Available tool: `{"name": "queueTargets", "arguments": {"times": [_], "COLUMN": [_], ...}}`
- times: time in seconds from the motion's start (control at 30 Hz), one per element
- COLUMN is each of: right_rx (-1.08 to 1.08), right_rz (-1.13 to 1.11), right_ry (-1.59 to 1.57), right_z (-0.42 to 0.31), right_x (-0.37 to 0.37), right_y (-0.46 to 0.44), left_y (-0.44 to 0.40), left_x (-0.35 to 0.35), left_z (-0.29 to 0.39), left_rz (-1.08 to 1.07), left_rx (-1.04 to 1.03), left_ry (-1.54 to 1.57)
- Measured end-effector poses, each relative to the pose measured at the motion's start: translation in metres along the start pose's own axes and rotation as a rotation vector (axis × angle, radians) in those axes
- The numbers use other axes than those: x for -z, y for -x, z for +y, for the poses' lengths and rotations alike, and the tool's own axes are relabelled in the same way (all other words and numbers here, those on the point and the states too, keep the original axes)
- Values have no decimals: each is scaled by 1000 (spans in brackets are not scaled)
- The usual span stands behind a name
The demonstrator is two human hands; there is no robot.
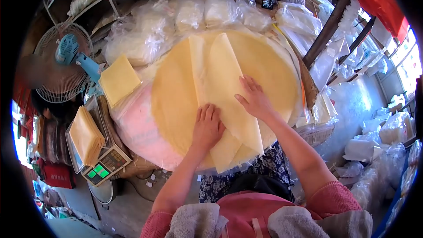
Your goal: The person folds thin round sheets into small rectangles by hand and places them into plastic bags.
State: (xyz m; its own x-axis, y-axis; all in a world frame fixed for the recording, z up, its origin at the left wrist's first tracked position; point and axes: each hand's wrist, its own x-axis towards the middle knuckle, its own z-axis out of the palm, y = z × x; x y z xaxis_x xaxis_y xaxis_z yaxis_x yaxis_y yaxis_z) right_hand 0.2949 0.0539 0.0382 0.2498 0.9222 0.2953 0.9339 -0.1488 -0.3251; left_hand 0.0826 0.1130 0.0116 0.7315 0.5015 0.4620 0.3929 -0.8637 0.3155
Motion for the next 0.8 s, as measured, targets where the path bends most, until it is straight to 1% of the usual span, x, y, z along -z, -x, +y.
{"name": "queueTargets", "arguments": {"times": [0.1, 0.13, 0.2, 0.3, 0.4, 0.5, 0.6, 0.73, 0.8], "right_rx": [-49, -61, -86, -93, -47, 75, 200, 283, 317], "right_rz": [-35, -38, -38, -54, -7, -48, -94, -148, -178], "right_ry": [-13, 28, 111, 119, 145, 239, 159, 135, 124], "right_z": [-1, -2, -5, -2, 0, -6, -8, -3, 4], "right_x": [-26, -32, -39, -43, -46, -30, -14, 3, 9], "right_y": [-3, -3, -4, -3, 2, 23, 56, 91, 102], "left_y": [0, 1, 0, -2, 1, 1, 4, 7, 16], "left_x": [-4, -4, 1, -3, -6, -5, -7, -7, 0], "left_z": [-4, -5, -1, 1, 0, 0, -1, -7, -16], "left_rz": [7, 7, 31, 43, 39, 31, 16, -19, -104], "left_rx": [-8, -10, 0, 7, 14, 26, 43, 28, 2], "left_ry": [-9, -6, 21, 10, 0, 7, 14, 64, 131]}}
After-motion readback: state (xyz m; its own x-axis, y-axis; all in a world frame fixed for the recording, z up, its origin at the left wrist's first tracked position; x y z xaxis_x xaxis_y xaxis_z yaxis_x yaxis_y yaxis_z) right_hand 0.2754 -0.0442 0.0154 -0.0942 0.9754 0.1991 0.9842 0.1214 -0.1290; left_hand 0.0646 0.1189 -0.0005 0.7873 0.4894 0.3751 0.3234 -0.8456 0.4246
